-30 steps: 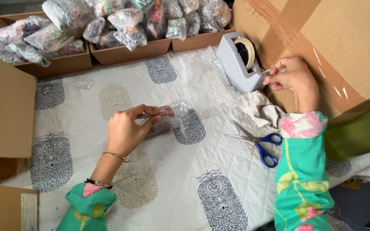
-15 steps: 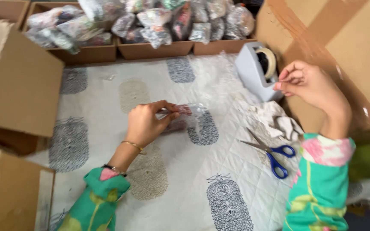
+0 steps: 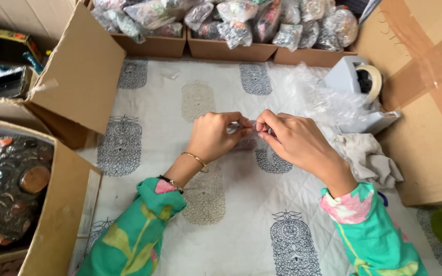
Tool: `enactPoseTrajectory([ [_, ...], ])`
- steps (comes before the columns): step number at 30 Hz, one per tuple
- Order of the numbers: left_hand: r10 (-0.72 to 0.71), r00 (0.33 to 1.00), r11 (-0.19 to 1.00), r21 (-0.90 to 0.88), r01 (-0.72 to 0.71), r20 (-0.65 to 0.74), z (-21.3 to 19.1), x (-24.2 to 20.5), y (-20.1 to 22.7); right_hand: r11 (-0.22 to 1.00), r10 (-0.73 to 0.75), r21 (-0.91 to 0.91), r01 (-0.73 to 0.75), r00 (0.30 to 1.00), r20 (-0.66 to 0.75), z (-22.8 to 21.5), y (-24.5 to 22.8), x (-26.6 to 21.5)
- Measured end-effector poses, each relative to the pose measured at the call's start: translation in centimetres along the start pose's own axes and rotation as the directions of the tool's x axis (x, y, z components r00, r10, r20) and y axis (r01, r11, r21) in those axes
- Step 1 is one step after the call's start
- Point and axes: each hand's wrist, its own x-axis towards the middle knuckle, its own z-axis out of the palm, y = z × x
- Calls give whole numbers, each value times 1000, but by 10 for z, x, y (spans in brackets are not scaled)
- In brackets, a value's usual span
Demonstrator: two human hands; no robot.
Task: Packing a small red horse figurine into bubble wrap.
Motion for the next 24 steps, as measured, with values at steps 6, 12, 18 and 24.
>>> enactPoseTrajectory([
  [6, 27, 1000, 1000, -8, -27, -7, 2, 1, -4, 978, -92, -187, 93, 996, 13, 16, -2, -2],
  [12, 30, 999, 1000, 8, -30, -10, 3, 1, -5, 877, -218, -435, 206, 976, 23, 25, -7, -4],
  [18, 57, 998, 998, -7, -57, -39, 7, 1, -8, 872, -212, -446, 201, 977, 27, 24, -10, 0],
  [24, 67, 997, 998, -5, -67, -35, 6, 0, -7, 870, -188, -458, 180, 982, 28, 23, -7, 0],
])
